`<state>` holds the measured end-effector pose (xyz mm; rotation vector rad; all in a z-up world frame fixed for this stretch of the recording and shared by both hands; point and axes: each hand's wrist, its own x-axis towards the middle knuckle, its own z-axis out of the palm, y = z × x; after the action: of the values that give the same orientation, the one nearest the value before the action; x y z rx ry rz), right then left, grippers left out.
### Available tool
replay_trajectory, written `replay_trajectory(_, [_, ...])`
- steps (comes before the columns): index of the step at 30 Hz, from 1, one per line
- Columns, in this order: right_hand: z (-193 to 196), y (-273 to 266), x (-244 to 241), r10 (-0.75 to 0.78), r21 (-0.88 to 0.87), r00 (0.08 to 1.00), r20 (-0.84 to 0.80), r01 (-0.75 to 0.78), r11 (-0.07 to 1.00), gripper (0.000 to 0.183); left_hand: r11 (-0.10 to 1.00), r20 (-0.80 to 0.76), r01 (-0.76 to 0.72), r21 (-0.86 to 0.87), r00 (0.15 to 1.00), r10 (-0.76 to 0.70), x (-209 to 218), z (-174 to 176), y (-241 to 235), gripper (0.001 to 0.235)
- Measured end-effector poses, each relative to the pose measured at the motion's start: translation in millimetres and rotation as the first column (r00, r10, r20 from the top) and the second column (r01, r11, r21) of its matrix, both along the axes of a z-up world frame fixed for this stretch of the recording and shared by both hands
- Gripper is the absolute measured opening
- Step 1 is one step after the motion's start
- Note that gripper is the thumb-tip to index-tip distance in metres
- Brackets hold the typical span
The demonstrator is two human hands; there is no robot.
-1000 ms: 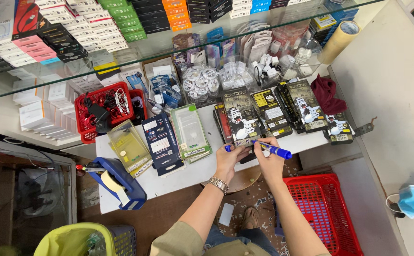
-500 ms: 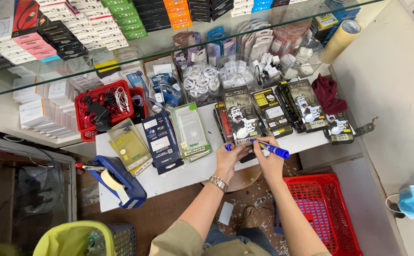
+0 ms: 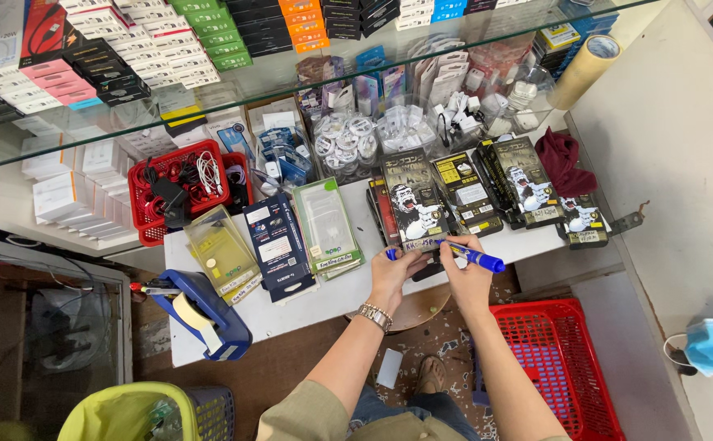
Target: The person wipes several small electronics boxes with a maroon cloth, then uses a blue marker to write on the boxes. The person stacks the labeled boxes and places them on a shelf.
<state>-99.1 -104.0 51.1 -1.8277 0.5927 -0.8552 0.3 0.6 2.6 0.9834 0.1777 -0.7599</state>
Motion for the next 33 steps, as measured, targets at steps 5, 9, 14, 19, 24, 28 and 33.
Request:
replay_trajectory(5, [-0.3, 0.8, 0.7, -0.007, -0.002, 1.0, -0.026, 0.007, 1.0, 0.016, 1.0, 0.004, -0.006, -0.008, 1.0, 0.006, -0.6, -1.6, -1.0, 0.037])
replay_trajectory(9, [0.5, 1.9, 1.3, 0.003, 0.007, 0.999, -0.034, -0.002, 1.0, 0.016, 1.0, -0.006, -0.009, -0.021, 1.0, 0.009, 0.1, -2.9, -0.7, 0.036])
replay_trajectory(14, [3.1, 2.3, 0.7, 0.001, 0.004, 1.0, -0.021, -0.001, 1.0, 0.016, 1.0, -0.004, 0.0, 0.004, 1.0, 0.0, 0.5, -2.2, -1.0, 0.036])
replay_trajectory(19, [2.7, 3.2, 1.0, 0.002, 0.02, 0.999, -0.034, -0.001, 1.0, 0.016, 1.0, -0.012, -0.005, -0.003, 1.0, 0.005, 0.2, -1.2, -1.3, 0.035])
replay_trajectory(24, [-1.3, 1.9, 1.0, -0.002, 0.021, 1.0, -0.024, 0.003, 1.0, 0.015, 1.0, -0.002, -0.002, 0.006, 1.0, 0.002, -0.1, -1.4, -0.8, 0.036])
replay_trajectory(28, [-2.5, -1.1, 1.6, -0.001, 0.007, 1.0, -0.004, 0.001, 1.0, 0.014, 1.0, -0.001, 0.002, 0.003, 1.0, -0.002, 1.1, -0.8, -1.0, 0.036])
replay_trajectory(33, [-2.9, -1.1, 2.1, -0.012, -0.006, 1.0, -0.024, 0.012, 1.0, 0.014, 1.0, -0.007, 0.0, 0.001, 1.0, 0.0, 0.3, -0.3, -0.3, 0.036])
